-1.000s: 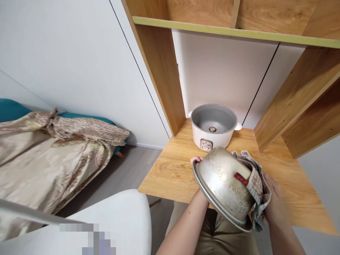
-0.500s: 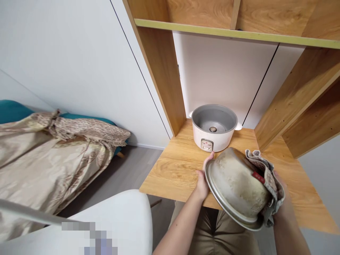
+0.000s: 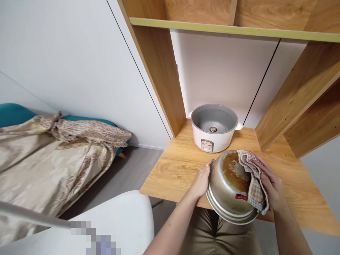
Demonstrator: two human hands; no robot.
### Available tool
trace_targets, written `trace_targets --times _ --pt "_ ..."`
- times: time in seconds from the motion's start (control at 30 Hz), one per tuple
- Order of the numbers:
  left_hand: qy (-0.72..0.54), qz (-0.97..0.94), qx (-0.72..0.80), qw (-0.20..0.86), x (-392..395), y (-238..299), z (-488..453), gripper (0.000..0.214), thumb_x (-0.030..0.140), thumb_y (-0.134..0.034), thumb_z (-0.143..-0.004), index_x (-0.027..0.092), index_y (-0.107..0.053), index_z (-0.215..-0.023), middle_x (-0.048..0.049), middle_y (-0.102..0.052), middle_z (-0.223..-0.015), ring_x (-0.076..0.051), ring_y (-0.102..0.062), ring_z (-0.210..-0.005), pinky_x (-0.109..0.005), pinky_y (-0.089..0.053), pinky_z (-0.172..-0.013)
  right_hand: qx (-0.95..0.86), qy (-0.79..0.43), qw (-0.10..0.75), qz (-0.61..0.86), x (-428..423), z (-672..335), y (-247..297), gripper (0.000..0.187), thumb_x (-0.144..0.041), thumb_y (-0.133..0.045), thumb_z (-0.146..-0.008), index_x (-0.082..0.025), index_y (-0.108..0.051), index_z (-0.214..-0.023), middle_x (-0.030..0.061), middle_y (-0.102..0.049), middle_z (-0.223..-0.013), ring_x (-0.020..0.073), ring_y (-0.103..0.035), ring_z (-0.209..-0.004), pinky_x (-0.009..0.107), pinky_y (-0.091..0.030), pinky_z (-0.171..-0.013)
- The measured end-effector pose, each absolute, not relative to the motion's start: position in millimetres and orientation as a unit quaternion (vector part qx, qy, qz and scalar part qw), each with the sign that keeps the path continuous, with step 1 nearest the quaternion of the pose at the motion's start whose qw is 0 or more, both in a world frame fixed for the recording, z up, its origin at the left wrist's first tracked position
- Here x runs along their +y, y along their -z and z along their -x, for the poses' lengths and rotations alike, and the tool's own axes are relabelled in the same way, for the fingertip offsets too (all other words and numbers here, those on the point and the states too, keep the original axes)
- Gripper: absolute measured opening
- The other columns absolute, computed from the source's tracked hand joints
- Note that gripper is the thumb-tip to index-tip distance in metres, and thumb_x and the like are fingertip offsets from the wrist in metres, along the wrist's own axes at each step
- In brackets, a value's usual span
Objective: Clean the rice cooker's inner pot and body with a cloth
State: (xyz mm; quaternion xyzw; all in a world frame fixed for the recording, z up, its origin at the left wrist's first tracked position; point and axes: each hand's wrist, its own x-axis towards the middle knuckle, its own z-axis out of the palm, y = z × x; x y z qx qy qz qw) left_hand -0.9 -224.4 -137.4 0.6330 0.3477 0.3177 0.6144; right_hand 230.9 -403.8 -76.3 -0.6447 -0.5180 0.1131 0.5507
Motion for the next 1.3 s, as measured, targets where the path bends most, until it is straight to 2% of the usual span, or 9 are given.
trace_targets --times 0.3,0.53,0.67,0.8,0.87,0.97,1.03,1.13,1.3 --pt "-0.308 -0.712 0.355 0.522 -230.0 142.1 -13.7 0.077 0.070 -0.023 -0.105 0.019 -0.069 -0.141 -0.0130 -0.062 -0.155 -0.029 -0.053 -0.149 -0.054 -0.032 -0.132 -0.537 -0.090 0.509 0.667 -410.7 -238.1 82.2 0.047 -0.046 -0.062 -0.102 -0.031 -0.066 -0.146 0.0105 -0.049 -0.165 0.0315 -0.048 -0.151 0.056 -0.038 -0.126" --pt "-0.284 -0.741 0.355 0.494 -221.4 129.1 -22.3 0.065 0.063 -0.029 -0.107 0.025 -0.075 -0.133 -0.0099 -0.070 -0.145 -0.032 -0.055 -0.144 -0.059 -0.031 -0.129 -0.531 -0.077 0.486 0.690 -408.9 -242.6 80.9 0.046 -0.045 -0.063 -0.101 -0.029 -0.067 -0.145 0.0108 -0.049 -0.164 0.0316 -0.050 -0.150 0.056 -0.041 -0.125" --pt "-0.324 -0.710 0.344 0.522 -227.6 122.8 -23.3 0.061 0.062 -0.034 -0.106 0.025 -0.075 -0.132 -0.0096 -0.072 -0.143 -0.030 -0.060 -0.141 -0.055 -0.035 -0.129 -0.526 -0.073 0.459 0.712 -408.2 -237.6 75.6 0.047 -0.046 -0.059 -0.103 -0.028 -0.067 -0.145 0.0100 -0.049 -0.165 0.0305 -0.049 -0.151 0.054 -0.041 -0.125" --pt "-0.399 -0.687 0.280 0.539 -243.9 111.6 -25.0 0.060 0.061 -0.045 -0.104 0.023 -0.065 -0.146 -0.0107 -0.060 -0.157 -0.030 -0.053 -0.149 -0.052 -0.032 -0.131 -0.547 -0.052 0.392 0.737 -408.7 -230.6 66.3 0.048 -0.045 -0.053 -0.106 -0.025 -0.066 -0.147 0.0101 -0.049 -0.164 0.0289 -0.051 -0.149 0.050 -0.046 -0.122" --pt "-0.411 -0.683 0.247 0.550 -249.8 106.3 -27.2 0.058 0.056 -0.045 -0.105 0.023 -0.062 -0.150 -0.0099 -0.055 -0.162 -0.029 -0.048 -0.153 -0.050 -0.030 -0.133 -0.580 -0.023 0.348 0.736 -408.8 -225.4 61.5 0.048 -0.042 -0.051 -0.106 -0.024 -0.063 -0.149 0.0092 -0.048 -0.165 0.0291 -0.046 -0.153 0.051 -0.047 -0.122" --pt "-0.402 -0.665 0.247 0.580 -252.5 103.2 -30.4 0.054 0.049 -0.045 -0.107 0.023 -0.059 -0.152 -0.0086 -0.054 -0.163 -0.027 -0.047 -0.154 -0.049 -0.030 -0.133 -0.649 0.039 0.268 0.711 -408.3 -212.8 54.2 0.048 -0.037 -0.050 -0.106 -0.024 -0.062 -0.151 0.0079 -0.049 -0.165 0.0332 -0.034 -0.159 0.062 -0.041 -0.124" --pt "-0.400 -0.654 0.254 0.590 -252.0 103.6 -31.1 0.053 0.046 -0.045 -0.106 0.023 -0.059 -0.152 -0.0080 -0.054 -0.163 -0.027 -0.047 -0.154 -0.048 -0.031 -0.133 -0.689 0.075 0.213 0.688 -407.2 -201.7 48.5 0.048 -0.034 -0.051 -0.105 -0.024 -0.062 -0.151 0.0074 -0.051 -0.163 0.0355 -0.034 -0.159 0.067 -0.035 -0.126" --pt "-0.397 -0.656 0.250 0.592 -250.7 103.7 -30.0 0.052 0.043 -0.045 -0.106 0.023 -0.060 -0.151 -0.0075 -0.055 -0.162 -0.027 -0.047 -0.153 -0.048 -0.031 -0.133 -0.725 0.093 0.144 0.667 -403.9 -187.0 39.0 0.051 -0.033 -0.051 -0.105 -0.025 -0.057 -0.155 0.0057 -0.047 -0.166 0.0345 -0.039 -0.156 0.064 -0.030 -0.128" --pt "-0.389 -0.686 0.227 0.571 -250.0 100.2 -28.3 0.052 0.041 -0.039 -0.109 0.024 -0.058 -0.153 -0.0068 -0.052 -0.165 -0.025 -0.046 -0.154 -0.045 -0.030 -0.133 -0.728 0.088 0.098 0.672 -388.8 -185.8 34.3 0.056 -0.035 -0.045 -0.108 -0.026 -0.045 -0.163 0.0047 -0.043 -0.169 0.0335 -0.035 -0.158 0.061 -0.031 -0.128"
